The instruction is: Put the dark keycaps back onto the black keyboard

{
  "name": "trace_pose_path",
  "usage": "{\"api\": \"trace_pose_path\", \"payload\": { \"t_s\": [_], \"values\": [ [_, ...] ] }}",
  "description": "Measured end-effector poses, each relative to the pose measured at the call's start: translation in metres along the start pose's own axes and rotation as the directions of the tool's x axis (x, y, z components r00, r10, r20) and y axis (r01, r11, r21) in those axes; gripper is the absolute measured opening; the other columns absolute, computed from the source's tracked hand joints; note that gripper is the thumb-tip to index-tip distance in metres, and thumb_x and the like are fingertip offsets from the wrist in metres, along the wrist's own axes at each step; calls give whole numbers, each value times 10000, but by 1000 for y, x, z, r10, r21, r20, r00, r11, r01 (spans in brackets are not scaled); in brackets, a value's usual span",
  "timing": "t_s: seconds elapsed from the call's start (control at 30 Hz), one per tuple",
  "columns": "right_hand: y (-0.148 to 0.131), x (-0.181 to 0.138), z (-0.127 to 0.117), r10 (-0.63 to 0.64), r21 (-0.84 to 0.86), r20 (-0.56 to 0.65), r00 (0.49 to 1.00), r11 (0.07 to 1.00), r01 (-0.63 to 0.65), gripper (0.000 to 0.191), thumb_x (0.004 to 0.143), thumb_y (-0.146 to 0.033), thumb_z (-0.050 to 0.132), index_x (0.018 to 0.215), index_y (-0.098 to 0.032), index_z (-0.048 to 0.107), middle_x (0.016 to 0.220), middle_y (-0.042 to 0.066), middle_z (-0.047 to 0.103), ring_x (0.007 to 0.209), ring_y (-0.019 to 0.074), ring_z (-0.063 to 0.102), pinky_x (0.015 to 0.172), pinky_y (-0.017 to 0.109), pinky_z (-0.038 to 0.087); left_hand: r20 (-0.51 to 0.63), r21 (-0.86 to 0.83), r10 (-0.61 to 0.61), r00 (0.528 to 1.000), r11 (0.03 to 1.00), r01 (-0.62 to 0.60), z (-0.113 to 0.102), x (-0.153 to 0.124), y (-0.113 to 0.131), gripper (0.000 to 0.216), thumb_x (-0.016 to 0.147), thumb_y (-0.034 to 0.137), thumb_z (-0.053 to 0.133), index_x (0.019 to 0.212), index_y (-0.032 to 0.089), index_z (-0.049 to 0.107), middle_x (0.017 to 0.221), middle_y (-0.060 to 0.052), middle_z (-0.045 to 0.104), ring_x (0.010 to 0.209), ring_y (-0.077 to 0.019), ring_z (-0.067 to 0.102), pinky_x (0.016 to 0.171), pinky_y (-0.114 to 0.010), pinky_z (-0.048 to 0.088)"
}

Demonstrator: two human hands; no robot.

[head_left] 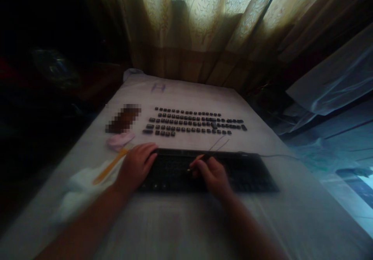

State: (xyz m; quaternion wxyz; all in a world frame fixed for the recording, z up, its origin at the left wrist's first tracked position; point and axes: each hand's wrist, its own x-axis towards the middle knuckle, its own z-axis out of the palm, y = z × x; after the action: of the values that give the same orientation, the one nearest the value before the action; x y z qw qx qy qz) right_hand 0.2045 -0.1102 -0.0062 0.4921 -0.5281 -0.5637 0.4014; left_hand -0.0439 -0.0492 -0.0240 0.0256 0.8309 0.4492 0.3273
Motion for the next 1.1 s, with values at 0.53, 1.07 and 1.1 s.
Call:
{"api": "trace_pose_path", "payload": {
  "t_s": [0.53,1.07,1.1],
  "values": [
    [-10,-8,25,-101,96,113,988,991,90,252,909,-386,553,797,-187,658,628,5,650,556,126,618,543,234,523,183,-403,71,981,915,9,-7,-11,60,216,870,391,620,987,222,687,841,-42,722,795,-211,656,764,-386,482],
    [-17,-7,10,-314,-54,33,949,948,315,69,852,-193,608,897,-219,653,782,28,679,640,140,648,571,250,547,476,-616,-250,843,590,522,-7,-13,51,227,789,343,642,986,231,662,935,-51,756,864,-223,709,763,-359,561],
    [-16,-7,11,-373,-115,72,925,918,379,119,840,-180,622,941,-224,668,787,30,673,669,147,647,603,260,549,498,-634,-253,830,547,547,-8,-12,51,228,785,345,641,979,226,651,930,-51,758,855,-223,714,761,-359,564]
  ]
}}
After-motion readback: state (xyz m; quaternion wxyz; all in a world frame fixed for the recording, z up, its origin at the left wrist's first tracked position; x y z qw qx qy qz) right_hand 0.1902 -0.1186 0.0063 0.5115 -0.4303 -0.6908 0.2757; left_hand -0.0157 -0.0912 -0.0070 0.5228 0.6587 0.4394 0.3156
